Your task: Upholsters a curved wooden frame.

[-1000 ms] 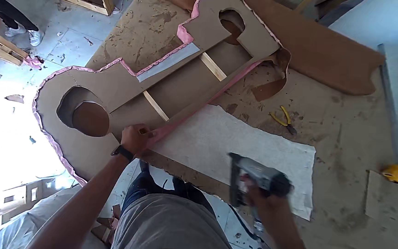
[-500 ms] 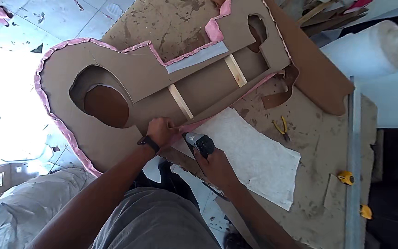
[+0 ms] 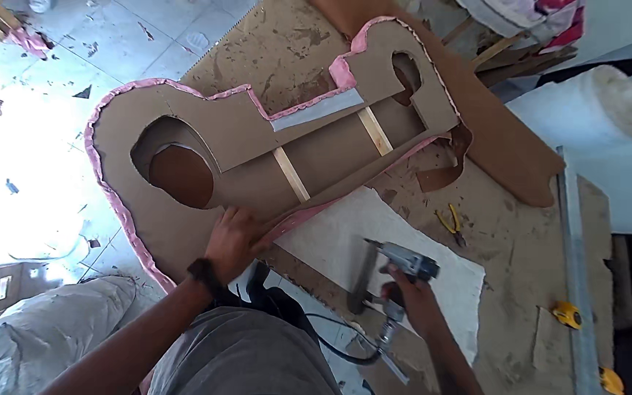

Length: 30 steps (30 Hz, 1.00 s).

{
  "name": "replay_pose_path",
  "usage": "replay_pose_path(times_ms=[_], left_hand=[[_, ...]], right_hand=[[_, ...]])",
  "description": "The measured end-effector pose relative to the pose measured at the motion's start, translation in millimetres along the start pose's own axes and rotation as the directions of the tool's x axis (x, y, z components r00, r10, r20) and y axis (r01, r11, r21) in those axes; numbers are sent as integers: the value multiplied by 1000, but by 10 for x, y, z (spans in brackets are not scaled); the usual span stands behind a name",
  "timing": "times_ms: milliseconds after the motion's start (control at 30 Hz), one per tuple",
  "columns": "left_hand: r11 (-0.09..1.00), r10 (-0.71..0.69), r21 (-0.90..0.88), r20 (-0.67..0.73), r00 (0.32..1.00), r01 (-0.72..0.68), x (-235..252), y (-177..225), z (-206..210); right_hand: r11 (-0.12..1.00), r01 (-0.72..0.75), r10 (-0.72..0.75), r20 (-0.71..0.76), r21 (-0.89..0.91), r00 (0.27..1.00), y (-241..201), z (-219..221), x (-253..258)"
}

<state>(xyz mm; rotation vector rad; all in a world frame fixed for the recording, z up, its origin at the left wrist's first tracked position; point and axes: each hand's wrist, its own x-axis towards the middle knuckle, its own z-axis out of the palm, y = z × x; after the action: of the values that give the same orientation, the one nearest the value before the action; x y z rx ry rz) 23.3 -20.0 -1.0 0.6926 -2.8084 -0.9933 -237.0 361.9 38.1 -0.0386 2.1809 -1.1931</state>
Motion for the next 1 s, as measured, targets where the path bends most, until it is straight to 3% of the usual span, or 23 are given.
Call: replay_pose_path(times_ms=[67, 133, 200, 267, 333, 367, 467, 567, 633, 700, 833, 933, 1000], left_hand=[[994, -3, 110, -18, 1000, 5, -432, -52, 123], [988, 18, 153, -133, 991, 3, -635, -36, 327], [996, 25, 93, -251, 968, -2, -592, -24, 485], [999, -21, -30, -312, 950, 12, -543, -8, 558], [991, -69, -130, -329, 942, 27, -515, 1, 559], [988, -86, -151, -320, 944, 38, -547, 18, 561], [982, -117, -180, -316, 942, 61, -508, 50, 576], [981, -126, -183, -348, 929, 64, -463, 85, 668], [985, -98, -168, -348, 932, 41, -539, 84, 691], [995, -8, -95, -314, 950, -23, -664, 54, 691], [984, 112, 162, -206, 972, -79, -846, -114, 542], [942, 148, 305, -15, 989, -137, -801, -98, 468], [907, 198, 367, 60, 978, -206, -683, -104, 422]], right_hand=[[992, -75, 90, -152, 101, 984, 397, -557, 282], [989, -147, 132, -365, -15, 922, 704, -1055, 484], [930, -196, 12, -507, -311, 862, 951, -1446, 500], [856, -63, -242, -505, -513, 829, 1027, -1603, 343], [866, 106, -353, -448, -489, 822, 786, -1205, 211], [912, 172, -318, -379, -372, 869, 642, -806, 95], [973, 222, -224, 30, 64, 974, 105, 758, -160], [991, 129, -129, 384, 24, 914, -338, 1969, -202], [997, 54, -21, 476, -56, 879, -423, 2521, -166], [999, -10, 23, 436, -32, 899, -373, 2824, -204], [963, 43, -148, 389, 265, 909, -26, 2990, -394], [967, 36, -127, 353, 253, 927, 110, 2959, -478], [987, 57, -104, 320, 150, 942, 55, 2966, -497]])
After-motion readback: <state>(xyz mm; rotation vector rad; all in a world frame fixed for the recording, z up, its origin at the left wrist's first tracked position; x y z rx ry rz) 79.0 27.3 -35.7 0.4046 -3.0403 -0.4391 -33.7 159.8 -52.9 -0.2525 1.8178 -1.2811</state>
